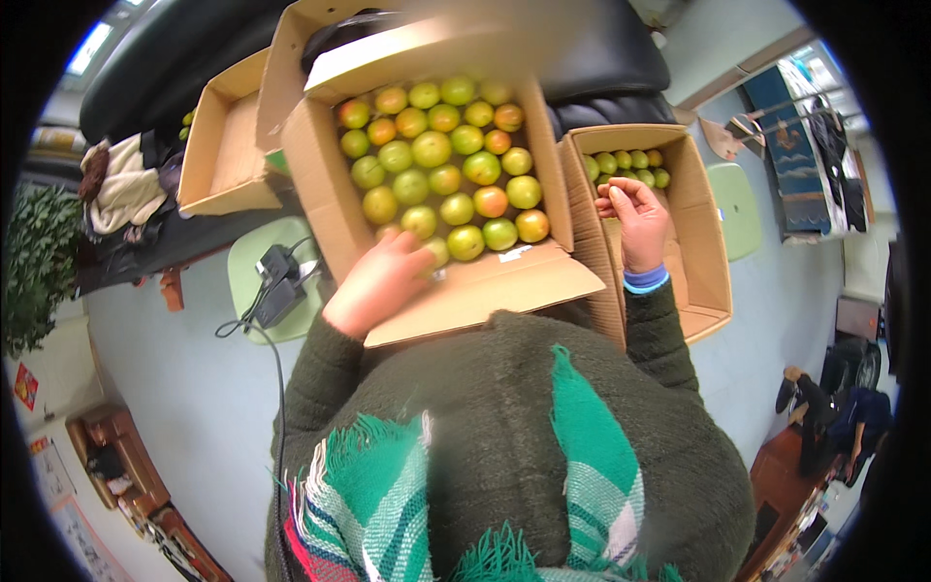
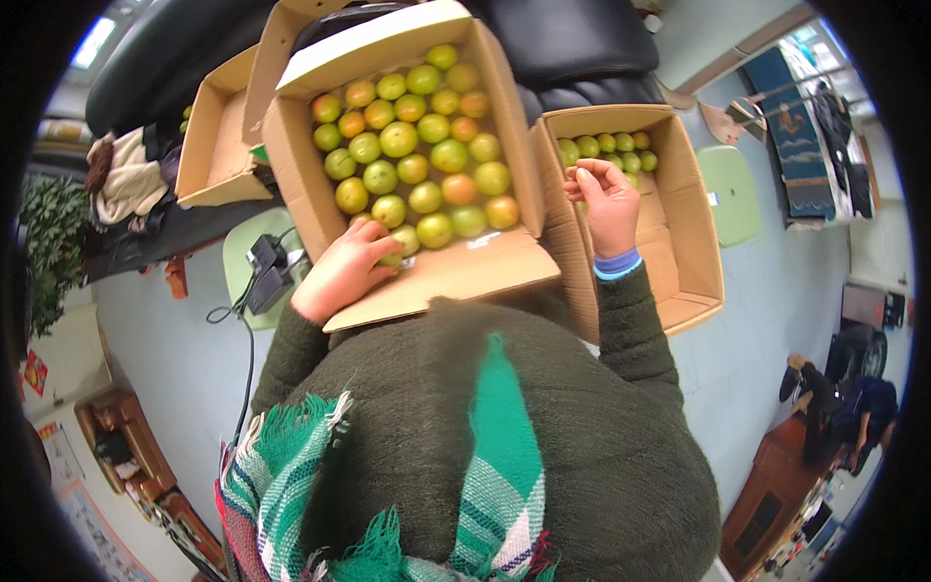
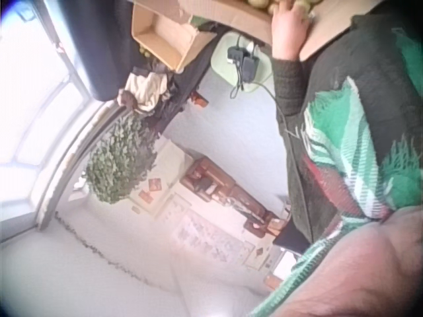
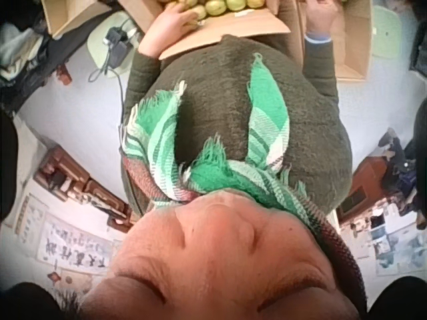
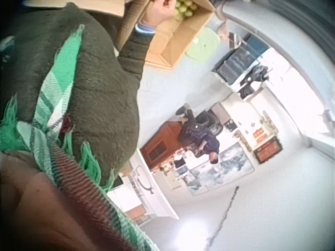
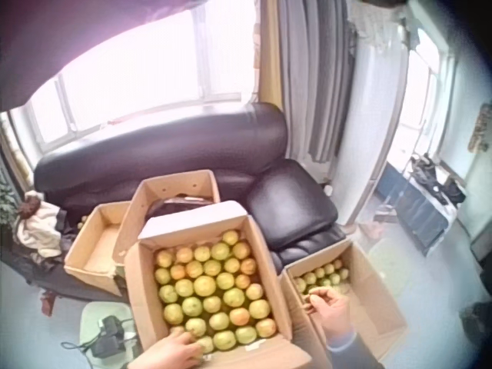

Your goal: The person transfers green and yellow round fruits from one cardboard box to another, arranging them by hand. The person places the fruits one by one into the receiving box, filling it gradually.

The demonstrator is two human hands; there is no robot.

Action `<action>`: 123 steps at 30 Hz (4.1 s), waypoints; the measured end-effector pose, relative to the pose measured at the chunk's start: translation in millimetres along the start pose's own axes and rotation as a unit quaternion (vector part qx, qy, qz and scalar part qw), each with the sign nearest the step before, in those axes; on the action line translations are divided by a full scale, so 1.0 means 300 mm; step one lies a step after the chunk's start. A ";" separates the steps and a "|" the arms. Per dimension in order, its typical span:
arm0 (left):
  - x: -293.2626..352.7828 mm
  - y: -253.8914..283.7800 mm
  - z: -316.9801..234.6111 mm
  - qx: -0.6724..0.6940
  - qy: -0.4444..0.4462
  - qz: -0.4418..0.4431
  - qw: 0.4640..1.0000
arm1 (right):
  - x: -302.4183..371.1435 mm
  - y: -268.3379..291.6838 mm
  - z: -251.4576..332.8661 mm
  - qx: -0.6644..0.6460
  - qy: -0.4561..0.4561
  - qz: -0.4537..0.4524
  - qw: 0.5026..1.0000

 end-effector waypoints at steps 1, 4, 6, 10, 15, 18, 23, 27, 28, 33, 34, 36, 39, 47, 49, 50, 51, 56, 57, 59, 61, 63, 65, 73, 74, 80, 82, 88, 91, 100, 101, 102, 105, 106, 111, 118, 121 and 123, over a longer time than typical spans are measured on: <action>0.000 0.001 0.000 -0.003 -0.003 -0.004 1.000 | -0.007 0.053 -0.019 0.031 0.006 -0.023 0.999; -0.009 -0.004 0.003 -0.007 0.015 0.018 1.000 | -0.029 0.197 -0.125 0.181 -0.037 -0.086 0.979; -0.015 -0.002 0.002 -0.008 0.022 0.029 0.999 | -0.027 0.244 -0.197 0.338 -0.023 -0.054 0.939; -0.023 0.005 -0.005 -0.006 0.009 0.032 0.999 | -0.009 0.333 -0.336 0.434 -0.066 -0.027 0.898; -0.008 0.007 0.003 0.016 0.028 0.030 0.999 | -0.027 0.407 -0.490 0.408 -0.169 -0.024 0.897; -0.007 -0.004 0.009 0.001 0.048 0.028 0.998 | -0.042 0.435 -0.518 0.445 -0.127 -0.027 0.886; 0.000 -0.007 0.012 -0.040 0.054 0.011 0.998 | -0.050 0.456 -0.541 0.408 -0.116 -0.059 0.904; 0.001 0.002 0.009 -0.006 0.029 -0.021 0.999 | -0.041 0.461 -0.515 0.427 -0.102 -0.076 0.895; 0.003 0.005 0.012 0.004 0.031 -0.021 0.999 | -0.038 0.470 -0.512 0.430 -0.116 -0.093 0.891; 0.027 0.037 0.016 -0.030 0.043 -0.036 0.998 | -0.043 0.494 -0.508 0.415 -0.087 -0.076 0.903; 0.031 0.037 0.015 -0.058 0.047 -0.016 0.997 | -0.045 0.510 -0.524 0.401 -0.109 -0.085 0.905; 0.032 0.038 0.014 -0.112 0.051 0.022 0.992 | -0.051 0.529 -0.543 0.421 -0.100 -0.081 0.898; 0.036 0.053 0.005 -0.170 0.061 0.036 0.983 | -0.064 0.547 -0.576 0.423 -0.091 -0.087 0.897; 0.047 0.096 -0.018 -0.195 0.054 -0.030 0.979 | -0.026 0.409 -0.278 0.261 -0.054 -0.209 0.941; 0.048 0.097 -0.022 -0.203 0.052 -0.041 0.977 | -0.041 0.269 -0.078 0.164 0.024 -0.165 0.972; 0.048 0.096 -0.022 -0.202 0.054 -0.041 0.977 | -0.040 0.180 0.018 0.138 0.071 -0.137 0.978; 0.047 0.096 -0.022 -0.202 0.055 -0.045 0.977 | -0.037 0.074 0.090 0.113 0.080 -0.076 0.987; 0.054 0.088 -0.019 -0.196 0.050 -0.057 0.978 | 0.026 -0.479 0.118 0.090 -0.067 0.317 0.942; 0.053 0.079 -0.011 -0.197 0.055 -0.039 0.978 | 0.040 -0.566 0.088 0.167 -0.043 0.385 0.907; 0.055 0.065 0.004 -0.195 0.058 -0.016 0.979 | 0.075 -0.705 0.003 0.244 -0.029 0.501 0.830; 0.056 0.063 0.013 -0.183 0.054 -0.025 0.981 | 0.094 -0.761 -0.084 0.310 -0.079 0.569 0.758; 0.060 0.061 0.021 -0.172 0.041 -0.031 0.984 | 0.104 -0.788 -0.126 0.290 -0.079 0.603 0.739; 0.060 0.052 0.027 -0.160 0.038 -0.024 0.986 | 0.116 -0.798 -0.171 0.296 -0.083 0.614 0.727; 0.060 0.052 0.027 -0.134 0.037 -0.025 0.990 | 0.168 -0.803 -0.225 0.296 0.043 0.584 0.755; 0.057 0.055 0.022 -0.128 0.040 -0.034 0.990 | 0.165 -0.798 -0.227 0.308 0.037 0.574 0.758; 0.005 0.028 0.007 -0.042 0.051 -0.015 0.998 | 0.133 -0.810 -0.174 0.302 -0.020 0.586 0.751; 0.000 0.008 0.020 -0.016 0.074 0.025 0.997 | 0.092 -0.787 -0.086 0.253 0.031 0.589 0.767; 0.004 0.024 0.024 -0.035 0.050 -0.002 0.998 | -0.180 -0.263 0.131 0.043 0.067 0.136 0.988; -0.001 0.039 0.010 -0.027 0.040 -0.029 0.998 | -0.220 0.117 0.055 0.142 0.011 -0.075 0.987; -0.005 0.088 0.003 -0.029 0.041 -0.045 0.998 | -0.114 0.262 -0.245 0.432 0.051 0.000 0.901; -0.008 0.096 0.001 -0.031 0.042 -0.046 0.998 | -0.132 0.229 -0.249 0.426 0.072 0.021 0.902; -0.013 0.105 -0.001 -0.030 0.044 -0.045 0.998 | -0.151 0.199 -0.250 0.444 0.092 0.044 0.890; -0.029 0.140 0.012 -0.049 0.062 -0.033 0.996 | -0.230 0.127 -0.267 0.487 0.146 0.120 0.853; -0.032 0.162 0.013 -0.041 0.060 -0.057 0.996 | -0.246 0.115 -0.281 0.510 0.156 0.134 0.835; -0.038 0.226 0.045 -0.018 0.083 -0.140 0.986 | -0.299 0.133 -0.356 0.548 0.114 0.165 0.812; -0.037 0.227 0.052 -0.001 0.070 -0.185 0.980 | -0.284 0.127 -0.155 0.322 0.044 -0.040 0.945; -0.057 0.218 0.051 0.065 0.071 -0.145 0.985 | -0.198 -0.053 0.065 0.162 0.121 0.041 0.979; -0.090 0.234 0.018 0.138 0.020 -0.155 0.978 | -0.119 -0.213 0.174 0.166 0.120 0.152 0.967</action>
Point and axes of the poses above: each hand's wrist, its own x-axis away from the middle knuckle, its own y-axis out of the back of the hand, z = x × y, the point moved 6 cm from there along -x, towards the middle knuckle, and after that the axes turned 13 degrees about -x, right-handed, at the moved point
